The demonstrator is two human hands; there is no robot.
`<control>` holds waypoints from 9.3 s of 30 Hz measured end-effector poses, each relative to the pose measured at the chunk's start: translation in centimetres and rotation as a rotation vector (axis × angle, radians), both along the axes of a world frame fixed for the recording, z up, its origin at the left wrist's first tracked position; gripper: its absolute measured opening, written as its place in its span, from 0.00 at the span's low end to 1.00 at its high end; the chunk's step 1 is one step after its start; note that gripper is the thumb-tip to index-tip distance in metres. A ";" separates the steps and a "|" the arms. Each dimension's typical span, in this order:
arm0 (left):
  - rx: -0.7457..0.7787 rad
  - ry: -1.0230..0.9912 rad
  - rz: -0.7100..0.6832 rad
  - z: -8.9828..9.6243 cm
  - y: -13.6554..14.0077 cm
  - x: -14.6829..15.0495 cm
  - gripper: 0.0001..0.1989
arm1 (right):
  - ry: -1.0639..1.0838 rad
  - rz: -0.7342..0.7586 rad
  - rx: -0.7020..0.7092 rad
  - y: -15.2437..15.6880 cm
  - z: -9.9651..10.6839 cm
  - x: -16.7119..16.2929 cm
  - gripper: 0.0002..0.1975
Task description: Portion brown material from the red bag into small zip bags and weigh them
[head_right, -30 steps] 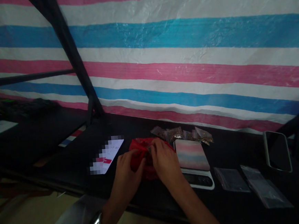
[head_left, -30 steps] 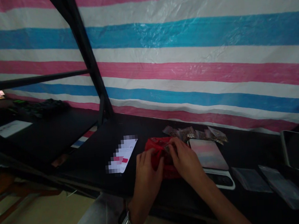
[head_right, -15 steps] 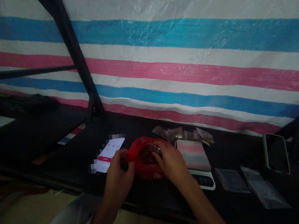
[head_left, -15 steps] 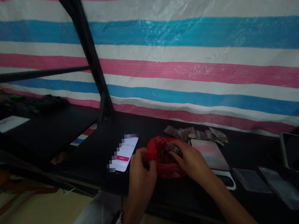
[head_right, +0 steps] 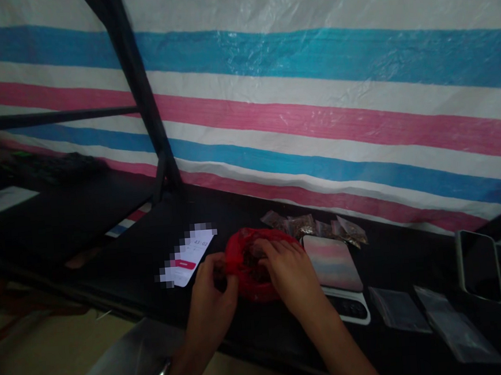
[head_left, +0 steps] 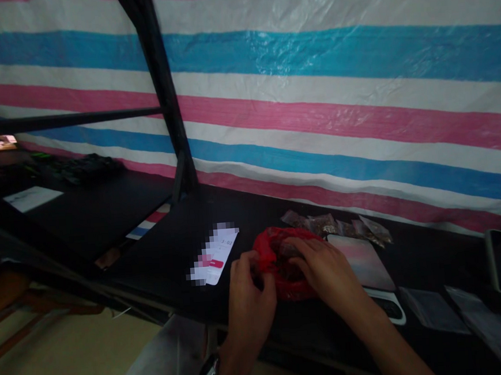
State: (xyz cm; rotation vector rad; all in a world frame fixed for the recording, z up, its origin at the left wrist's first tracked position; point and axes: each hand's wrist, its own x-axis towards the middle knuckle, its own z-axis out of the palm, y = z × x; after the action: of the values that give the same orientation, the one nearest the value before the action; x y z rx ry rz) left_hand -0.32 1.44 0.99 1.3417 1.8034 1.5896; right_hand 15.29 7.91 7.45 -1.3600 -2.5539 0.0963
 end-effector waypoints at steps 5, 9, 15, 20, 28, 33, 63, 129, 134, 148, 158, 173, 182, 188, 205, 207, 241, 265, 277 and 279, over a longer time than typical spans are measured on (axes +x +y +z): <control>0.003 0.042 0.012 0.1 0.1 0.2 0.10 | -0.024 0.006 0.010 0.1 0.1 -0.2 0.27; -0.016 0.018 0.005 0.1 0.3 0.3 0.10 | -0.028 0.006 0.005 0.3 0.0 -0.1 0.29; -0.048 -0.010 0.021 0.0 0.5 0.4 0.09 | -0.044 0.006 -0.005 0.3 0.0 0.0 0.31; -0.057 -0.006 0.033 0.1 0.8 0.3 0.08 | -0.050 -0.008 -0.001 0.5 0.0 0.5 0.30; -0.059 -0.049 0.028 -0.1 0.4 -0.1 0.08 | -0.035 0.008 0.020 0.7 -0.6 0.5 0.31; -0.011 -0.041 0.029 0.0 0.4 -0.2 0.07 | -0.042 -0.017 0.013 0.2 -0.9 -0.3 0.32; 0.100 -0.219 -0.311 3.2 2.8 5.1 0.15 | 1.282 0.020 -0.616 -0.8 -0.7 3.7 0.23; 0.079 -0.369 -0.312 1.7 3.8 3.4 0.11 | 1.178 -0.097 -0.312 -0.4 -2.6 0.6 0.07; 0.122 -0.328 -0.323 1.8 3.8 3.2 0.09 | 1.169 -0.088 -0.264 -0.5 -2.5 0.7 0.06; 0.154 -0.305 -0.348 2.5 3.8 2.5 0.11 | 1.213 -0.078 -0.319 -0.7 -2.5 0.6 0.08; 0.165 -0.317 -0.252 2.3 3.7 3.2 0.16 | 1.167 -0.068 -0.141 -1.0 -1.9 1.2 0.11; 0.257 -0.391 -0.272 2.5 4.4 2.8 0.06 | 1.099 -0.002 -0.149 -0.8 -2.5 1.2 0.13; 0.284 -0.343 -0.317 2.0 3.9 2.4 0.19 | 1.155 -0.268 0.050 -0.3 -1.0 3.6 0.19; 0.289 -0.284 -0.244 1.3 4.1 2.0 0.23 | 1.086 -0.643 0.000 3.7 -3.2 12.3 0.31; 0.412 0.104 -0.142 2.0 3.8 1.9 0.20 | 0.773 -0.777 0.386 3.7 -5.0 17.4 0.21; 0.414 0.124 -0.130 2.1 3.8 1.9 0.20 | 0.784 -0.753 0.362 3.7 -5.1 17.2 0.21; 0.469 0.040 -0.449 3.3 1.5 5.0 0.13 | 0.891 -0.335 0.102 2.2 -1.4 13.2 0.11; 0.038 -0.321 -0.645 2.4 4.3 3.7 0.12 | 0.959 -0.103 0.045 -2.2 -1.8 2.4 0.10; 0.358 0.258 -0.265 2.9 3.3 3.7 0.11 | 1.026 -0.216 0.215 -2.5 -1.3 2.2 0.05; 0.448 0.291 -0.227 3.3 2.9 3.6 0.10 | 1.086 -0.226 0.213 -2.6 -0.9 2.2 0.06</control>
State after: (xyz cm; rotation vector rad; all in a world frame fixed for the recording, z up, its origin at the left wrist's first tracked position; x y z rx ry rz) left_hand 3.24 4.37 4.27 1.9917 1.4152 1.8105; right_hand 17.51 5.28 6.59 -1.0598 -1.4564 0.3852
